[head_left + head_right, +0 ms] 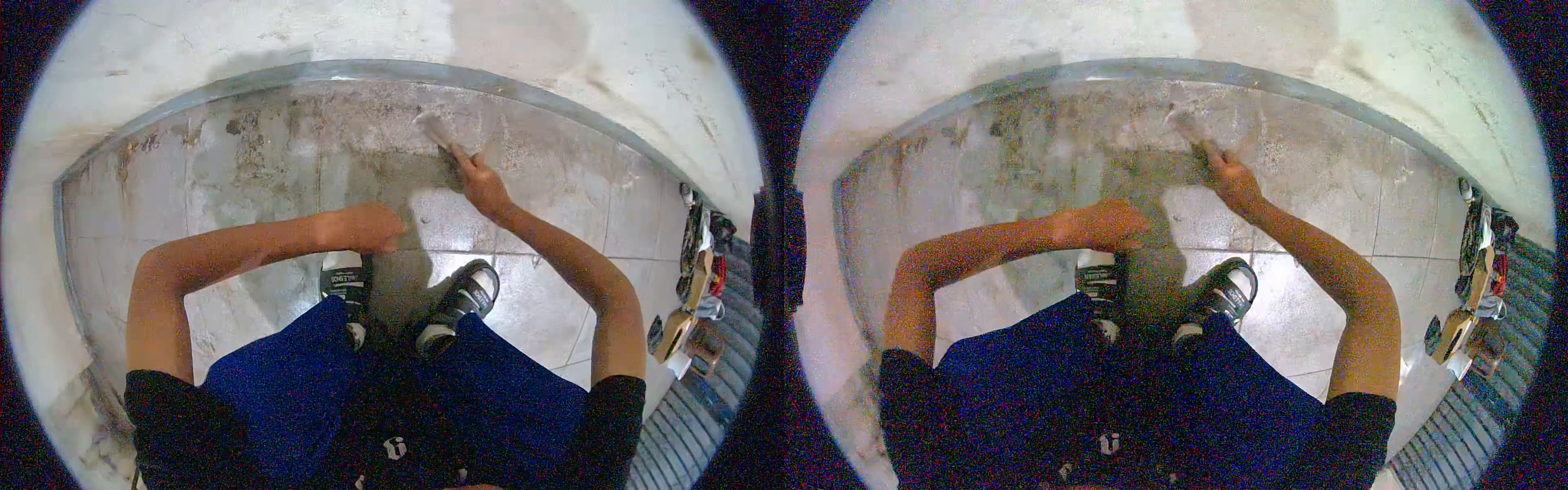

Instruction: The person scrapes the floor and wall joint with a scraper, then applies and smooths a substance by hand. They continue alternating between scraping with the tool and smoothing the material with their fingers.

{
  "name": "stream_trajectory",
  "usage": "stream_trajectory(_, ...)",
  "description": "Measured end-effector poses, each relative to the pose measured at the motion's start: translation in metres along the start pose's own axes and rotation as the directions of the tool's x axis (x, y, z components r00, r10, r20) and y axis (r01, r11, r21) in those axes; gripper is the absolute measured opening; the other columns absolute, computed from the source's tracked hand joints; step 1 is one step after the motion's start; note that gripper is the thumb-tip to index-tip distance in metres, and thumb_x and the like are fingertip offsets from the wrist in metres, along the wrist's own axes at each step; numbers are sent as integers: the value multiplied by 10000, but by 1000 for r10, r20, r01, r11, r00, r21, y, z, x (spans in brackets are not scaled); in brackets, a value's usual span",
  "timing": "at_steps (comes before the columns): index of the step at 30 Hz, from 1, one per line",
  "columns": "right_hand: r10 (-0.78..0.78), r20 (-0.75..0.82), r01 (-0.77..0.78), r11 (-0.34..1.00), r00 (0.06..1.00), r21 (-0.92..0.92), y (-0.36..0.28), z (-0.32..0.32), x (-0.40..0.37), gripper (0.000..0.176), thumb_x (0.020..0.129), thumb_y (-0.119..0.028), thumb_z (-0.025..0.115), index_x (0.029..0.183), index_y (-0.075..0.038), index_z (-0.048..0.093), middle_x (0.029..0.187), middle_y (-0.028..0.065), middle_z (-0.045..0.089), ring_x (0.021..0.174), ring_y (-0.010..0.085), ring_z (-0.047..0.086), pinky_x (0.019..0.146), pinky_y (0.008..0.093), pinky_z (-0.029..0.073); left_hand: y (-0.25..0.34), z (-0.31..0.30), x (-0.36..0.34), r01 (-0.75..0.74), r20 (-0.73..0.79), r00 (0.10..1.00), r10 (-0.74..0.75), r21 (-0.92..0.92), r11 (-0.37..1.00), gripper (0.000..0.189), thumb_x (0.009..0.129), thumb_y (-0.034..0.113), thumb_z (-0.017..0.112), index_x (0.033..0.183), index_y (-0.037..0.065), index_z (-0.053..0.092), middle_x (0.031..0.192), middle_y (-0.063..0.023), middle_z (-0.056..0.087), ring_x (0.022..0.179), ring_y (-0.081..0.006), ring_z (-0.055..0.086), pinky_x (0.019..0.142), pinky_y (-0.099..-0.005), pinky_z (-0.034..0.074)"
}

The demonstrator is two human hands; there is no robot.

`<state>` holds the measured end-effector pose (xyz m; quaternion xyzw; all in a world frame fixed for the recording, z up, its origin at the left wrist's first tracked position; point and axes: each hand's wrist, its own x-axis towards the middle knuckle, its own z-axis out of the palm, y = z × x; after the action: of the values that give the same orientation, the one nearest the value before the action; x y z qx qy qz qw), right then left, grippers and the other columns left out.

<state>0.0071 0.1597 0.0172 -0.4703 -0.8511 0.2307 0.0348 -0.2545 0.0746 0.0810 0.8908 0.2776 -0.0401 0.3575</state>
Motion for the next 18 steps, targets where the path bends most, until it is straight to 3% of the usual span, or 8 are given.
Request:
stream_trajectory(4,-98,-52,96,995,994,-38,12,-3,-4,593,825,-59,499,1373,-186,314,886,205,504,696,388,556,627,452,481,-16,25,2,-52,-48,997,52,-4,999,269,759,271,594,767,3,569,748,-205,595,736,-398,590,635,-488,483)
stream_trajectory(6,-65,-101,57,995,993,-81,22,-9,-1,612,820,-62,503,1382,-188,293,913,208,519,686,386,566,609,449,485,-12,27,1,-48,-107,993,44,-35,998,259,764,260,583,765,1,575,757,-206,600,742,-394,596,634,-486,488)
stream_trajectory(9,-48,-128,39,996,991,-75,26,-8,2,602,830,-72,495,1384,-184,286,936,211,535,668,381,575,584,441,489,-12,25,6,76,114,991,-74,-17,997,253,766,245,571,810,-3,579,791,-211,605,779,-390,600,673,-475,495)
stream_trajectory(12,-61,-99,53,995,993,-86,24,-1,-10,566,848,-86,478,1378,-168,297,954,214,539,678,372,585,574,437,491,-7,14,5,63,145,987,-66,24,998,261,755,234,576,869,-1,576,840,-216,612,827,-383,602,723,-469,495)
stream_trajectory(15,-59,-53,57,998,997,-32,15,-5,-24,517,859,-102,469,1355,-145,330,976,225,542,714,374,595,585,448,492,-2,11,6,112,127,985,-113,22,994,299,744,226,582,935,-4,558,928,-225,600,939,-383,569,837,-477,450)
stream_trajectory(18,51,-58,-53,998,997,-32,5,-18,-28,440,858,-126,480,1290,-112,394,958,226,559,731,380,601,590,453,495,-17,22,15,137,-61,989,-136,15,990,451,747,224,587,1104,-38,502,1148,-269,511,1137,-392,459,976,-462,358)
